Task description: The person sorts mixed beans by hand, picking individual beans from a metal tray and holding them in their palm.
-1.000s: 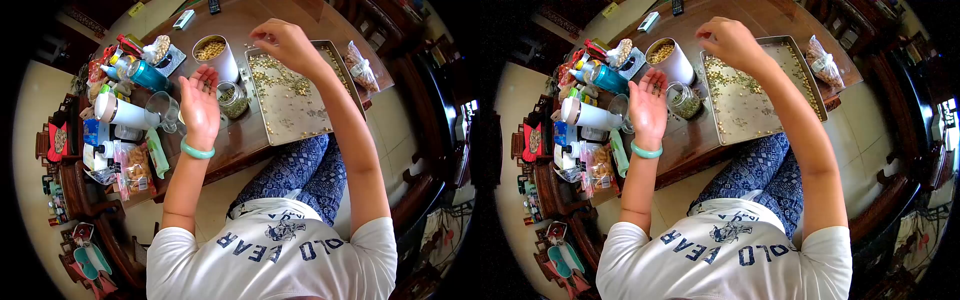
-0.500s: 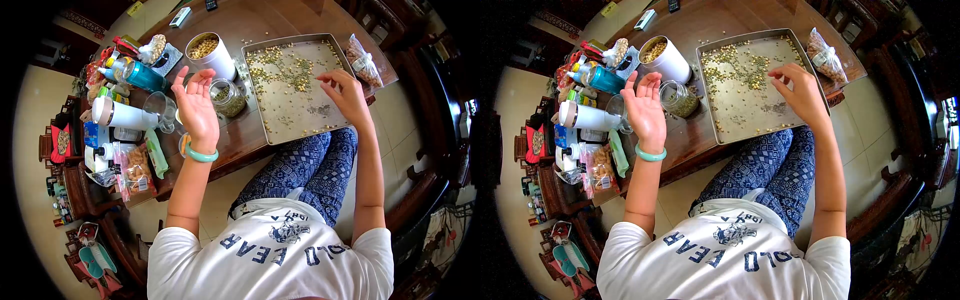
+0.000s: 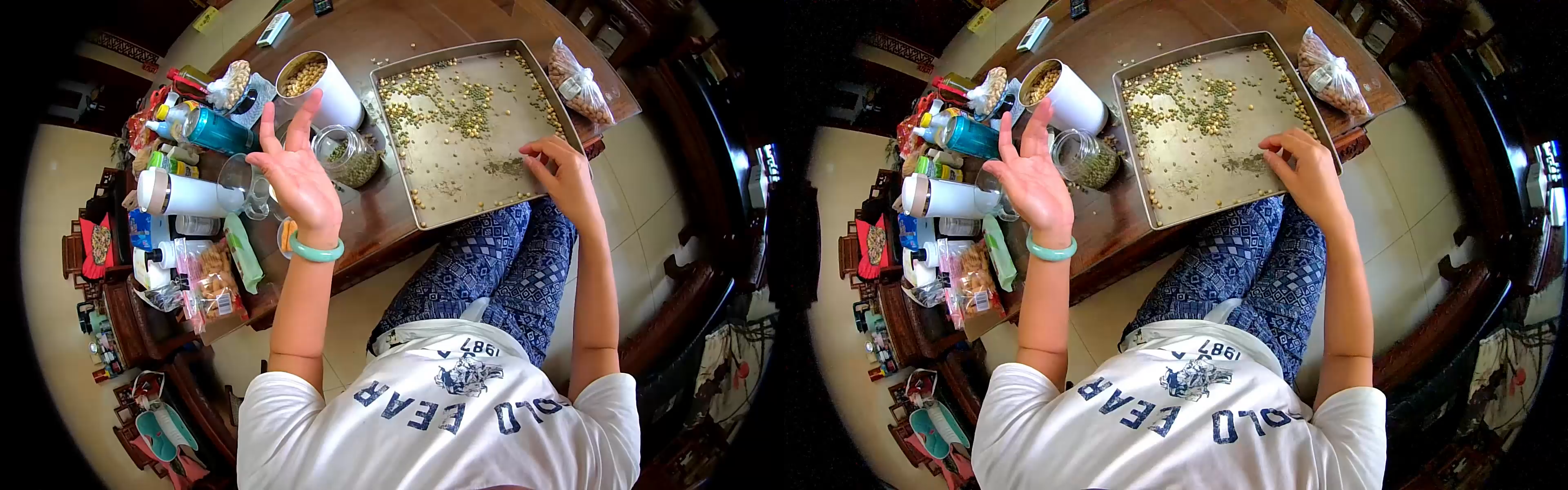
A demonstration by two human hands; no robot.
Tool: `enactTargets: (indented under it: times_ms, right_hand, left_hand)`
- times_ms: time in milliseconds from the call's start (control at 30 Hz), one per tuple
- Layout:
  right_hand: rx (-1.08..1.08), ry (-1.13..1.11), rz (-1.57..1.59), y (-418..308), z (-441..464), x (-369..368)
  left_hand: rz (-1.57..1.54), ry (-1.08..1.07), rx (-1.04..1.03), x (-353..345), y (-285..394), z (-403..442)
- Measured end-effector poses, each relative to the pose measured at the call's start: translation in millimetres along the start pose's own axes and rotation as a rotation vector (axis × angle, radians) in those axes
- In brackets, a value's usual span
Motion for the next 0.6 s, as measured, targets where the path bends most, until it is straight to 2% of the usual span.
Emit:
enactTargets:
  times_ms: [167, 367, 400, 433, 500, 567, 600]
  right_hand:
    - [0.040, 0.029, 0.009, 8, -1, -2]
    - [0.061, 0.060, -0.003, 10, 0, -6]
    - [0.087, 0.099, -0.014, 12, 1, -9]
    - [0.114, 0.137, -0.025, 13, 1, -10]
    - [0.080, 0.128, -0.026, 13, 1, -10]
    - [0.080, 0.164, 0.020, 8, 4, -11]
    - [0.051, 0.102, -0.053, 8, 8, -12]
  left_hand:
    - [0.020, -0.034, 0.002, 1, -1, 0]
    - [0.265, -0.163, -0.196, -14, 8, -20]
    - [0.167, -0.215, -0.229, -20, 4, -22]
    - [0.190, -0.304, -0.129, -26, 3, -27]
    - [0.389, -0.513, -0.185, -45, 0, -27]
    - [0.339, -0.489, -0.124, -54, -12, -32]
    - [0.290, -0.470, -0.059, -57, -19, -34]
Point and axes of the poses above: each hand's wrist, its own z-axis towards the middle knuckle, its own x-axis out of the back of the hand, y = z × x, the point moved 2 cm from there along z, towards the middle knuckle, and after that the axes turned 15 degrees about -x, right-handed, at the moved point
